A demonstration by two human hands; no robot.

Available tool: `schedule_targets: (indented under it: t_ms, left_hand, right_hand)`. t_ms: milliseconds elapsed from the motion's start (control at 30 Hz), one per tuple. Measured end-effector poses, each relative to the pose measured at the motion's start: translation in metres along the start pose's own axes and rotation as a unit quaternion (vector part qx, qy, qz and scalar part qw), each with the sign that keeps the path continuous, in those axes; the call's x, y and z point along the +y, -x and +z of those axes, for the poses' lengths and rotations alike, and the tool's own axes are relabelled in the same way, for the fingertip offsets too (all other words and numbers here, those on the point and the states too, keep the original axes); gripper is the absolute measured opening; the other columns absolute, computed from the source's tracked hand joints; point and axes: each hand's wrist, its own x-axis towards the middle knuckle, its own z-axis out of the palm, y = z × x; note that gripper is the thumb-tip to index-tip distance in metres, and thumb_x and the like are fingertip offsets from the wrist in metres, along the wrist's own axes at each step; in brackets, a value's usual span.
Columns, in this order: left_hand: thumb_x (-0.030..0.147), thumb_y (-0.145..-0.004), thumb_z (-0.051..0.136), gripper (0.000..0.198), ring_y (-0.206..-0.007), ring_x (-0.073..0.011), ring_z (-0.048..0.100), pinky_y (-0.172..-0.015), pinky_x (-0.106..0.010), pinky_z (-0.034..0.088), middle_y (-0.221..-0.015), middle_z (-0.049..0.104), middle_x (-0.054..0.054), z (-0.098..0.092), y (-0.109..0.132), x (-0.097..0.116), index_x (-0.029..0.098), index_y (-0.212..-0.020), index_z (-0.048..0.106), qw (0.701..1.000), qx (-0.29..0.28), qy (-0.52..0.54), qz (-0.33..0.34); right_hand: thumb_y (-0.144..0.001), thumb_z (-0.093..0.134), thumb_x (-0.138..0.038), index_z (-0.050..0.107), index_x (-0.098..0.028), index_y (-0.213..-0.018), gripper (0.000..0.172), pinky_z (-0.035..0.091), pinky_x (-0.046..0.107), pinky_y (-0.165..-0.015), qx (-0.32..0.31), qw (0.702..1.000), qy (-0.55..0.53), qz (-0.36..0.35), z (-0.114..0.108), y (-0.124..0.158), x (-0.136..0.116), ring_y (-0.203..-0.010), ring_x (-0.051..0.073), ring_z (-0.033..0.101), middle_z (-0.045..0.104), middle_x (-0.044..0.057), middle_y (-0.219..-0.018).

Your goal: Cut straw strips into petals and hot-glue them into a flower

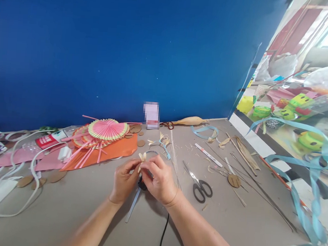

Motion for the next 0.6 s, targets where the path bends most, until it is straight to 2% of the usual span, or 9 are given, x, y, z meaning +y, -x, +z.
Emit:
schedule_targets:
  t_ms: [67,133,200,267,333,400,600]
  left_hand:
    - [0.022,-0.077,0.051,0.014,-0.066,-0.015,0.059,-0.064,-0.024,0.046,-0.074,0.065,-0.004,-0.002,0.001,-0.003,0.017,-0.078,0.064,1.0,-0.008,-0.022,0.018]
    - [0.02,-0.077,0.051,0.013,-0.071,-0.0159,0.059,-0.066,-0.025,0.046,-0.078,0.065,-0.005,-0.003,0.002,-0.007,0.016,-0.081,0.064,0.999,-0.019,-0.033,0.038]
    - [0.018,-0.077,0.051,0.012,-0.074,-0.016,0.059,-0.068,-0.025,0.045,-0.079,0.065,-0.006,-0.005,0.002,-0.009,0.016,-0.081,0.062,0.996,-0.029,-0.038,0.069]
    - [0.016,-0.078,0.05,0.011,-0.074,-0.0157,0.059,-0.069,-0.025,0.045,-0.078,0.064,-0.006,-0.006,0.002,-0.009,0.016,-0.08,0.061,0.993,-0.044,-0.039,0.098]
    - [0.017,-0.078,0.05,0.011,-0.073,-0.0154,0.059,-0.068,-0.025,0.045,-0.077,0.064,-0.005,-0.007,0.001,-0.008,0.016,-0.08,0.061,0.991,-0.061,-0.04,0.116]
    - [0.017,-0.079,0.049,0.012,-0.07,-0.0147,0.058,-0.066,-0.025,0.045,-0.074,0.063,-0.005,-0.007,0.001,-0.007,0.016,-0.079,0.06,0.989,-0.072,-0.04,0.125]
    - [0.015,-0.079,0.048,0.01,-0.068,-0.0137,0.057,-0.064,-0.025,0.045,-0.073,0.061,-0.004,-0.004,0.004,-0.007,0.016,-0.079,0.058,0.988,-0.087,-0.027,0.128]
  right_hand:
    - [-0.078,0.046,-0.014,0.053,-0.023,-0.093,0.019,0.045,0.026,-0.062,0.023,0.997,-0.049,0.047,0.0,0.001,0.001,-0.066,0.013,0.049,0.05,0.003,-0.079]
    - [-0.08,0.046,-0.02,0.052,-0.022,-0.094,0.015,0.045,0.025,-0.058,0.056,0.981,-0.13,0.134,0.0,0.0,0.004,-0.061,0.012,0.048,0.049,0.001,-0.074]
    - [-0.08,0.048,-0.029,0.053,-0.02,-0.091,0.015,0.043,0.022,-0.05,0.055,0.947,-0.229,0.22,-0.001,-0.002,0.008,-0.053,0.009,0.045,0.047,-0.001,-0.068]
    - [-0.078,0.052,-0.035,0.056,-0.018,-0.085,0.019,0.04,0.019,-0.044,0.017,0.909,-0.314,0.272,-0.001,-0.003,0.011,-0.048,0.007,0.042,0.048,-0.002,-0.065]
    - [-0.074,0.057,-0.038,0.057,-0.016,-0.079,0.022,0.037,0.018,-0.04,-0.016,0.88,-0.37,0.297,-0.001,-0.005,0.014,-0.044,0.006,0.04,0.048,-0.003,-0.061]
    - [-0.071,0.062,-0.037,0.057,-0.016,-0.072,0.022,0.033,0.017,-0.037,-0.024,0.862,-0.399,0.313,0.001,-0.005,0.015,-0.04,0.005,0.038,0.046,-0.005,-0.053]
    - [-0.068,0.065,-0.034,0.056,-0.015,-0.063,0.022,0.029,0.016,-0.035,0.0,0.845,-0.424,0.326,0.003,-0.003,0.019,-0.036,0.004,0.037,0.044,-0.006,-0.045]
